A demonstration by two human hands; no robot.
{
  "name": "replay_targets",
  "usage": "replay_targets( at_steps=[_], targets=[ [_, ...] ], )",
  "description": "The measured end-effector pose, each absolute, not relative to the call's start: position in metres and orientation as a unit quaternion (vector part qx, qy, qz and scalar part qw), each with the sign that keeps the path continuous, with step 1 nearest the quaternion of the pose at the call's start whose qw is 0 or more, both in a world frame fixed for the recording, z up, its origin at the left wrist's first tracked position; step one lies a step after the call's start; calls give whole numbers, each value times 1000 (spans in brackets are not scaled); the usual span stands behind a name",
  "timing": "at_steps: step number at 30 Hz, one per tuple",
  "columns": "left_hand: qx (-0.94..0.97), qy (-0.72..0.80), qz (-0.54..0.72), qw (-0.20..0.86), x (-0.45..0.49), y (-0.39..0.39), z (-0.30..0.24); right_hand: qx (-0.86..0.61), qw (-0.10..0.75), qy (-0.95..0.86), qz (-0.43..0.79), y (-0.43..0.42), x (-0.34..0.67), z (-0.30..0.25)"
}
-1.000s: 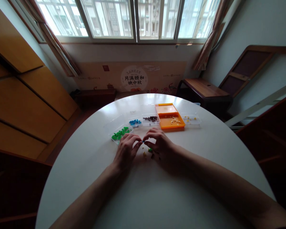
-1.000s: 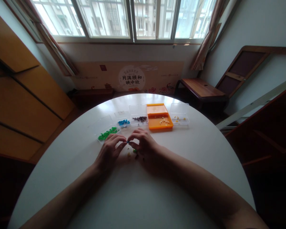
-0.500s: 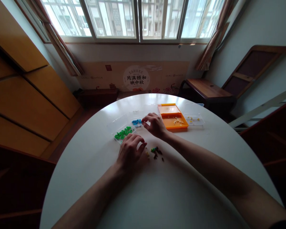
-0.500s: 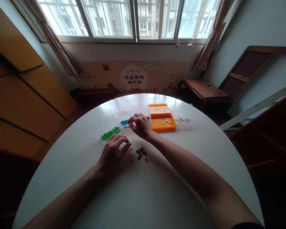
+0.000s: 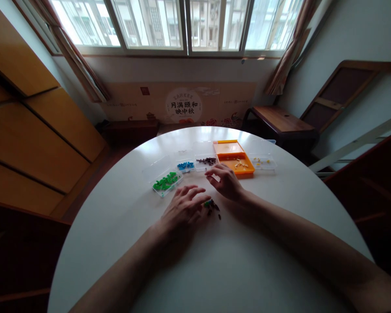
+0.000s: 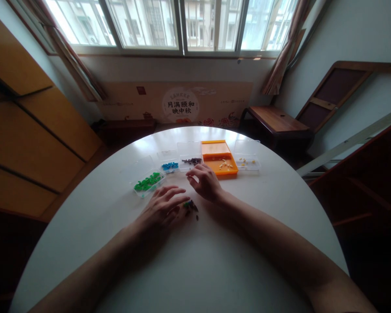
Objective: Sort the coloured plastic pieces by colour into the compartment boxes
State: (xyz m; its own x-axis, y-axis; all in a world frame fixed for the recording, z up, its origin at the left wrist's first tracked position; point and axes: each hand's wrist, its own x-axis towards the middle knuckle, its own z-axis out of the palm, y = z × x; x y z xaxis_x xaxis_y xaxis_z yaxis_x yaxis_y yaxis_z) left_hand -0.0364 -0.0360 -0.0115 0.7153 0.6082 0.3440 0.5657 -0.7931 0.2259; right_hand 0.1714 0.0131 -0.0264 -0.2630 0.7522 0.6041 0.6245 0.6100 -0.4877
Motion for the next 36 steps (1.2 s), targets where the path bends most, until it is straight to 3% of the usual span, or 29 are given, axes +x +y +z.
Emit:
replay_targets(
  at_steps=[15,21,36],
  targets=[
    [901,362,240,2,-30,-37,-12,-448,436,-776,86,-1,184,-29],
    [919,313,238,2,-28,-35,-14,-448,438,-774,86,-1,184,-31],
    [891,378,251,22,-29,-32,-16,-437,439,-781,81,-2,186,-32]
  ],
)
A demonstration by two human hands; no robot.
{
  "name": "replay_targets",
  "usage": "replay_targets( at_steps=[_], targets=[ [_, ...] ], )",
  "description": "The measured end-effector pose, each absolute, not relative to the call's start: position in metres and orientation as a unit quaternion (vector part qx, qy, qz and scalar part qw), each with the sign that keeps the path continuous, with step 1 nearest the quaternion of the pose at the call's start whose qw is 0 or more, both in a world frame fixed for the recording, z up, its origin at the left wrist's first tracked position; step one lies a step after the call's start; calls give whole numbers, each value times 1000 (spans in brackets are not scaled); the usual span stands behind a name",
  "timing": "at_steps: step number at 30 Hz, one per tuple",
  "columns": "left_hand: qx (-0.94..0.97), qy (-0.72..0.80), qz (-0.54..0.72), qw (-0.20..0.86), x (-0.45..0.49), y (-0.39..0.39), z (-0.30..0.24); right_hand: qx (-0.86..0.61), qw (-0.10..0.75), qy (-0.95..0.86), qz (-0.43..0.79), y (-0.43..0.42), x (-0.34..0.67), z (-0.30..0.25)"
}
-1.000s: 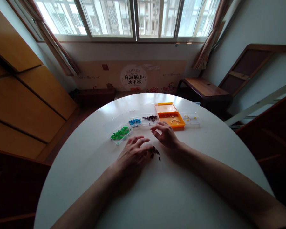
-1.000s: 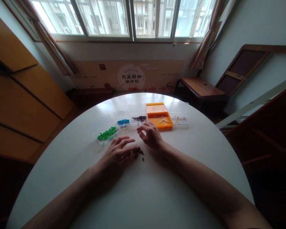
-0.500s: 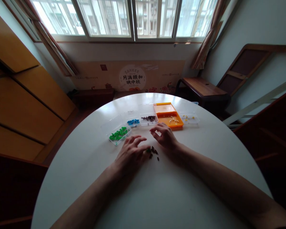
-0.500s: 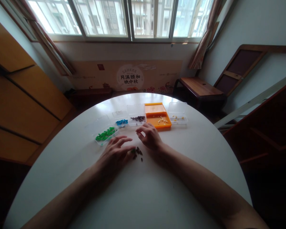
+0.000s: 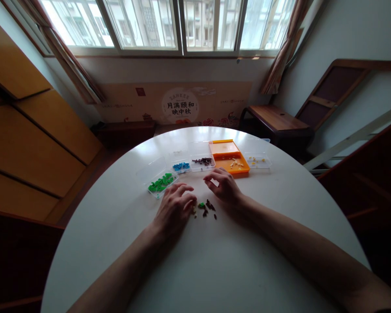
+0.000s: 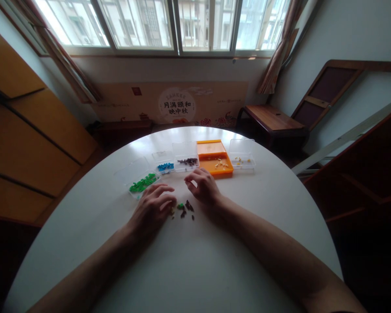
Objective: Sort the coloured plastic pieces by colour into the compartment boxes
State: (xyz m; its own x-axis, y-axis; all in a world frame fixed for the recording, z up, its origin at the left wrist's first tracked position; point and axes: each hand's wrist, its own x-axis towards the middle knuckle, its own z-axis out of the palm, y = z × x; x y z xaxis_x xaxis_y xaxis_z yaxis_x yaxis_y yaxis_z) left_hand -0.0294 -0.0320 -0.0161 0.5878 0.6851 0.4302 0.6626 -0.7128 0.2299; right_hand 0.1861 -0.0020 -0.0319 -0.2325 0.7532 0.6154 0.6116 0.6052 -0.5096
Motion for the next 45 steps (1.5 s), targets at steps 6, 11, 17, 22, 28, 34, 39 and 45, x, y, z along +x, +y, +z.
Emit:
replay_targets(
  at_steps=[6,11,17,22,28,34,39,45],
  targets=[
    [884,347,314,-7,-30,-29,-15,-415,438,-786,133,-8,178,-26],
    [849,342,397,-64,-29,-29,-11,-371,423,-776,284,-17,168,-18],
    [838,353,409,-74,-28,-30,-9,-350,419,-747,379,-19,167,-20],
    [839,347,411,-83,-29,-30,-7,-350,423,-753,362,-15,165,-23],
    [834,353,412,-101,-33,-30,-5,-348,433,-785,275,-16,158,-23],
    [816,387,417,-103,-34,-31,-6,-354,380,-848,105,-4,156,-18],
    [818,388,415,-90,-35,-34,-5,-420,361,-831,49,34,142,-5],
    [820,385,413,-92,-40,-32,-7,-507,385,-763,108,77,123,3]
  ],
)
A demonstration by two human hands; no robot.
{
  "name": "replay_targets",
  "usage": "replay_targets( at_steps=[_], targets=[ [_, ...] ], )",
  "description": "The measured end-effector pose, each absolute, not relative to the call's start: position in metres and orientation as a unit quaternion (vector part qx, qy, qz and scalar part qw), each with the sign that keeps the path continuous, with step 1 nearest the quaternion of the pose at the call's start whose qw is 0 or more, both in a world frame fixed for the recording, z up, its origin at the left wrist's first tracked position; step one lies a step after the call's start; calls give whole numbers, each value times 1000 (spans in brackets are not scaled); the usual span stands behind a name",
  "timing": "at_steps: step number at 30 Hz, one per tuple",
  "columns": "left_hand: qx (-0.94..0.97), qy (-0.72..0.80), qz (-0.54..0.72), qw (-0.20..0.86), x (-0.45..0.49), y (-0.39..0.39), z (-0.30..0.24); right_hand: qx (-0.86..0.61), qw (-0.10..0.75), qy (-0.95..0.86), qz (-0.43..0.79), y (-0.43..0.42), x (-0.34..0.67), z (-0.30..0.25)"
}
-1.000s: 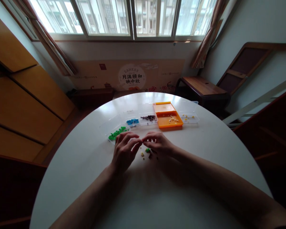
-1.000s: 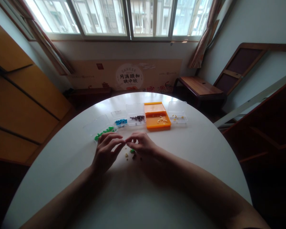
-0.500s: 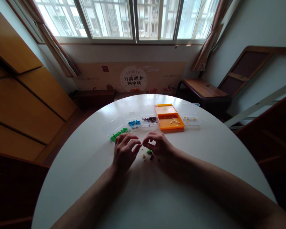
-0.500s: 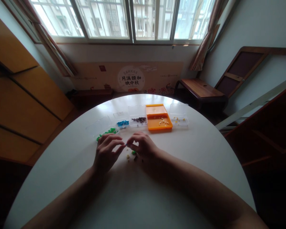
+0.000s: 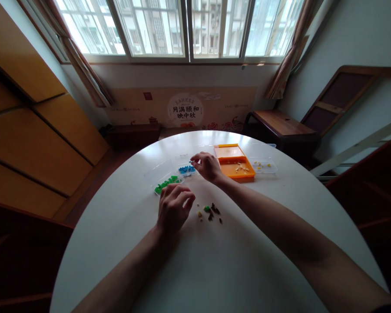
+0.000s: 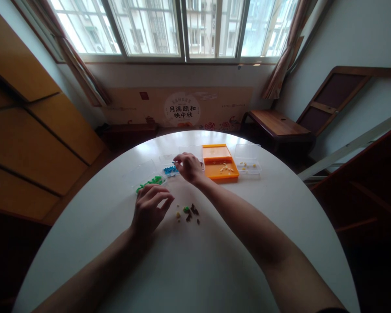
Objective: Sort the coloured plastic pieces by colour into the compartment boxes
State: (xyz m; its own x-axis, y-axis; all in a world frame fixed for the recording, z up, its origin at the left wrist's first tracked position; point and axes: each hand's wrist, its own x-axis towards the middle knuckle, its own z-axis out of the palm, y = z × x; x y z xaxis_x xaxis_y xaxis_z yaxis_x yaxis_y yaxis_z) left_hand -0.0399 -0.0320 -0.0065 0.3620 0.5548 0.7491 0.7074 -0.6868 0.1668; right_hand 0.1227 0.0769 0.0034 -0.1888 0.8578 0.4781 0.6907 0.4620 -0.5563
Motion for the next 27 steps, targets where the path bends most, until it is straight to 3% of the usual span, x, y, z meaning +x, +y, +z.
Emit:
replay_targets(
  at_steps=[10,17,27],
  targets=[
    [-868,-378,-318,47,-39,-35,-11,-437,413,-793,95,36,160,-18],
    [-879,-393,-269,23,-37,-36,-7,-428,429,-780,154,-10,178,-21],
    [-851,-334,-392,99,-37,-40,-6,-418,405,-761,286,-40,155,-12]
  ],
)
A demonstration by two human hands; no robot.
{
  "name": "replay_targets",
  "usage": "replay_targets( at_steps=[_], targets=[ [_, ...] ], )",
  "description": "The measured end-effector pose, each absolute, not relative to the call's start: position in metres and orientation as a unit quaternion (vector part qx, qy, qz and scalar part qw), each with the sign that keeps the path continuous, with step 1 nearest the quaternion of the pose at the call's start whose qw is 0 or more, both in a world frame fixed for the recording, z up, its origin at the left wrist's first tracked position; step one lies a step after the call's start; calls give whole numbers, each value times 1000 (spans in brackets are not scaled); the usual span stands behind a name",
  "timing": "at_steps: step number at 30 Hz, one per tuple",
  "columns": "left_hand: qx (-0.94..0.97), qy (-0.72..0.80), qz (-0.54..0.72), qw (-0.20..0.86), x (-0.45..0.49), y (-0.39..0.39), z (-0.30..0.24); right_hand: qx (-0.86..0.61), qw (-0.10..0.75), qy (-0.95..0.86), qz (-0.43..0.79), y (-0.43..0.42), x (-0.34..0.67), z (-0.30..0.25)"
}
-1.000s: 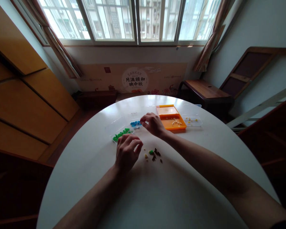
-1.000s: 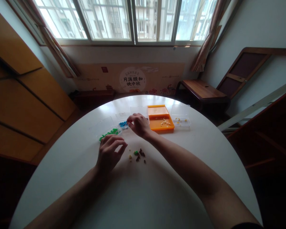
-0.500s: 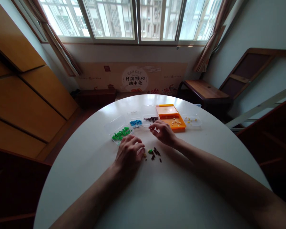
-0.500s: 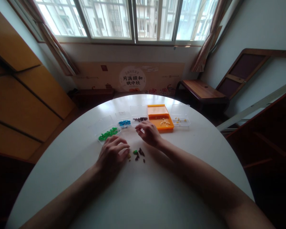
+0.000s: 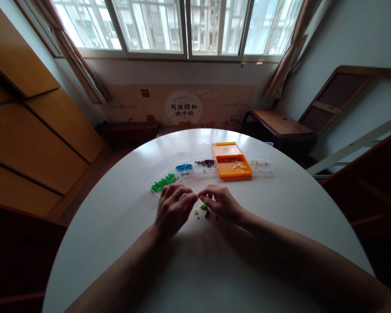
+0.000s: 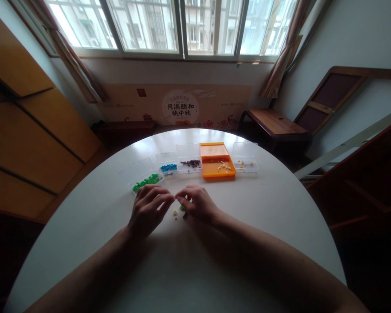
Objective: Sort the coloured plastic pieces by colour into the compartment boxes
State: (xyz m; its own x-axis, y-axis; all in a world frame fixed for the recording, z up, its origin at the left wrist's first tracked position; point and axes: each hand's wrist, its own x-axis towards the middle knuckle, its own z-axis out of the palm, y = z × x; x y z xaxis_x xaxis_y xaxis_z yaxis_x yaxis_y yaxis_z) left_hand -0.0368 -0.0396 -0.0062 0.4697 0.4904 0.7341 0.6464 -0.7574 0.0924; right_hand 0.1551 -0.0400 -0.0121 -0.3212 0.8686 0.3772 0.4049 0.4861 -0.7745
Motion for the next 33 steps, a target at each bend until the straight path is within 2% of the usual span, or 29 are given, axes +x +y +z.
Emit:
replay_targets(
  at_steps=[8,19,27,33],
  targets=[
    [-847,-322,-410,110,-37,-41,-3,-383,418,-757,327,-43,157,-12],
    [-849,-301,-419,116,-33,-40,-1,-387,432,-768,271,-37,163,-10],
    [-869,-296,-389,77,-34,-38,-7,-548,472,-685,89,3,217,-16],
    [-889,-285,-357,40,-36,-39,-5,-624,485,-607,82,24,247,-25]
  ],
)
